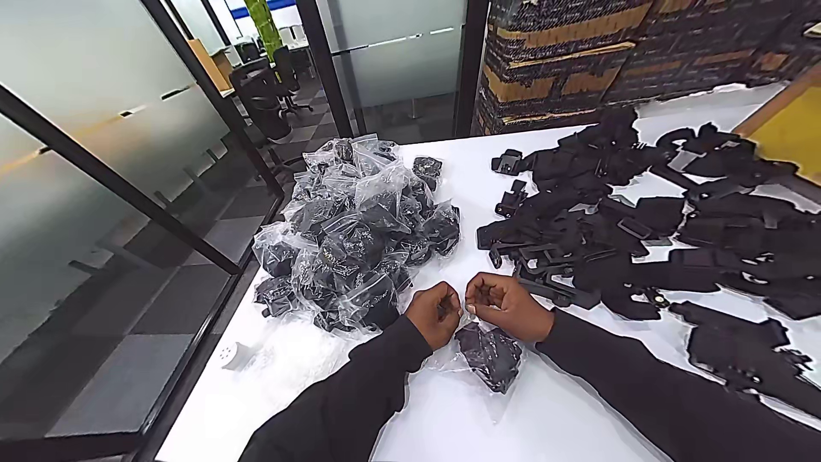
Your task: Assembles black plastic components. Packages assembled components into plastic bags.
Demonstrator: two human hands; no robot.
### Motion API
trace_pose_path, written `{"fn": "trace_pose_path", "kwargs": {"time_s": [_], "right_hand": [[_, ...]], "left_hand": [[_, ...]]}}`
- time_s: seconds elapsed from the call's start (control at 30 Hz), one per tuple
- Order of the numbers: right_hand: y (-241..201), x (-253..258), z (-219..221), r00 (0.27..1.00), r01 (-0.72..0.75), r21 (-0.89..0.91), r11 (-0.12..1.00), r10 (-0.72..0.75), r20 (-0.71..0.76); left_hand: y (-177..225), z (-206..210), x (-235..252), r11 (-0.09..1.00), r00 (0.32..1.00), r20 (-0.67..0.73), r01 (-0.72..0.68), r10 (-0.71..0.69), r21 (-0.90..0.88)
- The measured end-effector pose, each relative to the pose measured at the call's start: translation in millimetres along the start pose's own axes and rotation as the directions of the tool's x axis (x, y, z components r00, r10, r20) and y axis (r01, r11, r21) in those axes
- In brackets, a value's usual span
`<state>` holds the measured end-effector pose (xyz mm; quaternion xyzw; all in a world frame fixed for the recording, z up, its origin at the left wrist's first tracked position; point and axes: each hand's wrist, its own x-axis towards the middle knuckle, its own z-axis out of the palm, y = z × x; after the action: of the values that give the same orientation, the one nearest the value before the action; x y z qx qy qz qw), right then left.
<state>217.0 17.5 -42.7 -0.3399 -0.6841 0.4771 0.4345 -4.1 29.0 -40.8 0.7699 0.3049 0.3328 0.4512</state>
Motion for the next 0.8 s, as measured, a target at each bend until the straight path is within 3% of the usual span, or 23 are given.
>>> {"fn": "trace_pose_path", "kwargs": {"time_s": [0.23,0.53,0.8], "right_hand": [[0.6,-0.1,-0.5,0.999,0.005,-0.021,1.0,-0.004,0.044],[1.3,-0.2,-1.5,0.999,0.037,-0.006,0.999,-0.037,0.012],[0.4,-0.8,-2.2,0.997,0.017,-0.08,0.997,-0.011,0.078]], "left_hand": [[-0.5,1.1,-0.2,0.999,0.999,-0.004,-0.036,0.036,0.017],[1.2,-3.2,-0.5,0.989,0.995,-0.035,0.089,-0.094,-0.115],[2.2,-0.1,0.2,0.994,0.999,-0.021,0.042,-0.045,-0.103]]}}
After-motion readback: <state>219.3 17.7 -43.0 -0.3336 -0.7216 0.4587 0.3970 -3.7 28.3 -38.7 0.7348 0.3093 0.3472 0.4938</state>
